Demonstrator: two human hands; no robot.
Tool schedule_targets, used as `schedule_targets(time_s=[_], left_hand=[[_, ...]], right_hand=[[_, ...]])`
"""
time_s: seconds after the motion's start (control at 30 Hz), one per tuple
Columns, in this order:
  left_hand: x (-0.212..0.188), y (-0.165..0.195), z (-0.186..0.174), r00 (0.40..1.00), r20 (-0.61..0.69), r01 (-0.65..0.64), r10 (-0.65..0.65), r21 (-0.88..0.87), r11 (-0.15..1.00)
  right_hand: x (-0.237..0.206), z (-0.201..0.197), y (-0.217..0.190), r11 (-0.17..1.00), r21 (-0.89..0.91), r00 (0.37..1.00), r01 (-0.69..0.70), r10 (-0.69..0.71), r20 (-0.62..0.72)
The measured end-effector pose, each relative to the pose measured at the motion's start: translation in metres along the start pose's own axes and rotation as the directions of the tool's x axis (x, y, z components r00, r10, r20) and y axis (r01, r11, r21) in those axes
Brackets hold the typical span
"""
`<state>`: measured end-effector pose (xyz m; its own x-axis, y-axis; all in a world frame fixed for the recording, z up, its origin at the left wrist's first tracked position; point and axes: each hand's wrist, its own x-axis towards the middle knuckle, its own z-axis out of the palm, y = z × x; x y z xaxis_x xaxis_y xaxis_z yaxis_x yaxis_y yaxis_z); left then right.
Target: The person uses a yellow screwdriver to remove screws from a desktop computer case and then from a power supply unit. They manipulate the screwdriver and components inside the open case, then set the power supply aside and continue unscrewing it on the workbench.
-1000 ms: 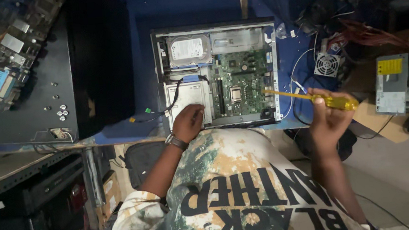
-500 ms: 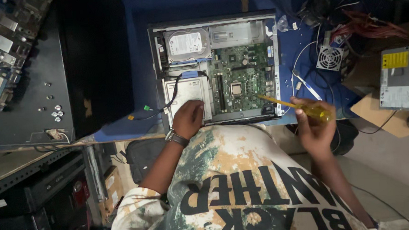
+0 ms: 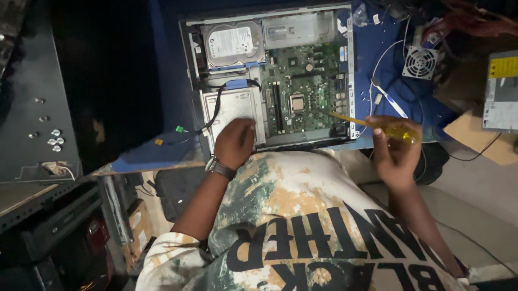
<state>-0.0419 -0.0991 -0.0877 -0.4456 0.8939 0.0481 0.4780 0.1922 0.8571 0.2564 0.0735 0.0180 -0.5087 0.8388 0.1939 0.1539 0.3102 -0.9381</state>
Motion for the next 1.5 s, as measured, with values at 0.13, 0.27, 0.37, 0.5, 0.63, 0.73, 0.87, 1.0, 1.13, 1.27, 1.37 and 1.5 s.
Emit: schedule_targets(time_s=[0.13,0.27,0.37,0.5,0.63,0.73,0.87,1.0,1.13,1.27,1.37,1.5], left_hand=[[0.002,0.001,-0.001,1.000,0.003,-0.020,0.020,0.022,1.000],[0.004,0.004,-0.002,1.000,0.019,0.013,-0.014,0.015,1.000],[0.006,0.005,-0.002,0.999,0.016,0.042,-0.042,0.015,0.999],[0.009,0.004,-0.001,0.999,0.034,0.010,-0.012,0.049,0.999],[0.011,0.003,0.001,0.999,0.037,0.020,-0.022,0.062,0.998],[0.011,0.003,0.001,0.999,0.042,0.026,-0.029,0.060,0.998],[0.012,0.001,0.001,0.994,0.074,0.072,-0.075,0.037,0.997],[0.012,-0.001,0.002,0.998,0.051,0.042,-0.044,0.025,0.999],[0.012,-0.003,0.001,0.998,0.054,0.029,-0.030,0.012,0.999],[0.010,-0.003,-0.001,0.998,0.058,0.021,-0.021,-0.005,1.000],[0.010,-0.001,-0.001,0.996,0.077,0.052,-0.053,0.018,0.998],[0.009,0.002,-0.002,1.000,0.025,0.000,-0.001,0.036,0.999]], right_hand=[[0.000,0.001,0.009,1.000,-0.015,0.999,-0.005,0.006,0.053],[0.002,-0.002,0.015,1.000,0.020,0.993,-0.019,0.017,0.118],[0.007,-0.002,0.015,0.999,-0.026,0.992,-0.023,0.026,0.121],[0.016,-0.003,0.012,0.998,0.040,0.993,-0.039,0.034,0.112],[0.019,-0.012,0.012,0.993,-0.102,0.991,-0.055,0.066,0.113],[0.017,-0.019,0.016,0.976,-0.133,0.978,-0.172,0.185,0.094],[0.022,-0.018,0.025,0.993,-0.009,0.987,-0.116,0.116,0.115],[0.032,-0.012,0.025,0.995,0.065,0.991,-0.076,0.068,0.113],[0.040,-0.005,0.018,0.996,-0.027,0.989,-0.085,0.088,0.118],[0.042,0.000,0.009,0.996,-0.004,0.986,-0.084,0.084,0.143],[0.040,0.002,0.003,0.993,-0.069,0.982,-0.095,0.105,0.156],[0.031,0.004,0.001,0.993,-0.099,0.985,-0.069,0.083,0.151]])
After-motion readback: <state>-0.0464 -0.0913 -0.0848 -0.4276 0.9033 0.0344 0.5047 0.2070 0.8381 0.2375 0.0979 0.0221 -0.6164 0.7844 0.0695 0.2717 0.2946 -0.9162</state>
